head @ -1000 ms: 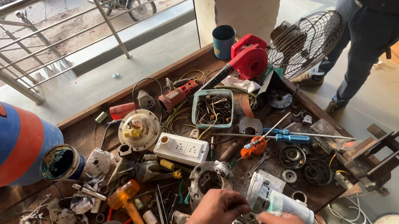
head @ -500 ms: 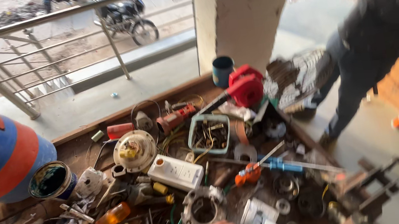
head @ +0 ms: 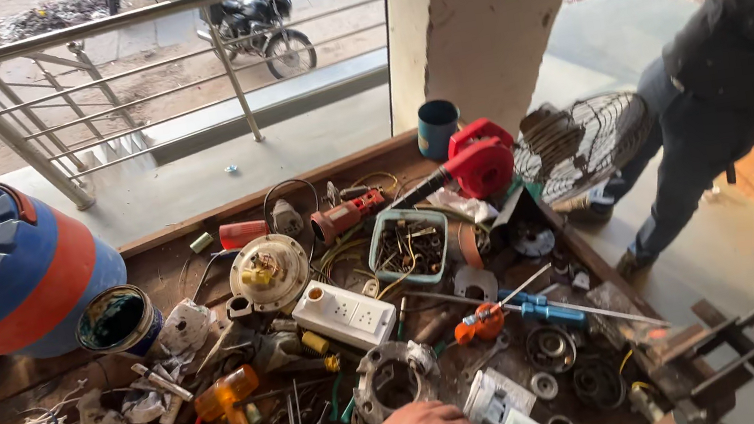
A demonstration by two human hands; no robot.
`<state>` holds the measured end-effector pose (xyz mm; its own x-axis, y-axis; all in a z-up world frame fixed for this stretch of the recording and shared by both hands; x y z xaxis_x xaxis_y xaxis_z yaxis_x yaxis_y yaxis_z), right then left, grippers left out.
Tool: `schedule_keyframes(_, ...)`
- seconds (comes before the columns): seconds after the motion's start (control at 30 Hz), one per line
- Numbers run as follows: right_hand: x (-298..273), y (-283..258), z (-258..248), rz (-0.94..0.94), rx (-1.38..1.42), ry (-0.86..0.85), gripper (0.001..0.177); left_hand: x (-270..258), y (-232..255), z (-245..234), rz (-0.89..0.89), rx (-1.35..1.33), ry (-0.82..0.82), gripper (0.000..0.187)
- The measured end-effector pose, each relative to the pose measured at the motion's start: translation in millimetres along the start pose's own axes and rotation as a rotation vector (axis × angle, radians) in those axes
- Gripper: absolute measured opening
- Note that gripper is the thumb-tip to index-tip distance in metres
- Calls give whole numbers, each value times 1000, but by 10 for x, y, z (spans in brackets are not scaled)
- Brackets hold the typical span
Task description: The person uses a power tool to grind a small metal component, then secures it in a bench vise and continues to work on it with hand tools. Another person is visible working on wiring nearby.
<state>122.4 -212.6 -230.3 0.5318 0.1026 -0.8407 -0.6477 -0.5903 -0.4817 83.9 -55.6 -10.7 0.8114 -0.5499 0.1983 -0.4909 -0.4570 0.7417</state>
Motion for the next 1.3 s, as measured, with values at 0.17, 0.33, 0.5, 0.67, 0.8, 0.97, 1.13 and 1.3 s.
schedule_keyframes(0.17, -173, -101, 0, 7, 38, -39, 22, 43, 258, -245, -107, 51, -32, 9)
schedule_keyframes(0.33, -612, -74, -68, 77, 158, -82, 21, -184, 272, -591, -247, -244, 496, 33)
schedule_keyframes(0.5, -953, -433, -150, 78, 318, -101, 18, -374, -58, -58, -640, -788, 864, 20)
schedule_keyframes(0.67, -1179, -717, -192, 68, 364, -129, 19, -333, -77, 196, -617, -973, 927, 31)
schedule_keyframes(0.8, -1231, -814, -297, 59, 337, -93, 21, -343, 13, 8, -601, -989, 920, 25)
schedule_keyframes(0.97, -1280, -929, -187, 8, 380, -106, 23, -287, 495, -421, -372, -318, 899, 32)
schedule_keyframes(1.13, -1421, -1059, -62, 5, 363, -125, 22, -263, 675, -532, -319, 9, 914, 28)
schedule_keyframes(1.3, -1480, -1187, -34, 28, 370, -142, 21, -300, 730, -649, -262, 92, 881, 21)
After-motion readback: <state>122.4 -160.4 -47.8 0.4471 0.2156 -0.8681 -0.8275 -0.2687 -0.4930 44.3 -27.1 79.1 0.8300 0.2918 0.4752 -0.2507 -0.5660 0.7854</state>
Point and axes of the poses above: each hand's wrist, its own x-axis towards the middle knuckle, its own z-axis out of the palm, y = z × x, the point moved 9 cm from there along x, towards the middle knuckle, and after that the axes turned 13 degrees about -x, right-handed, at the moved point
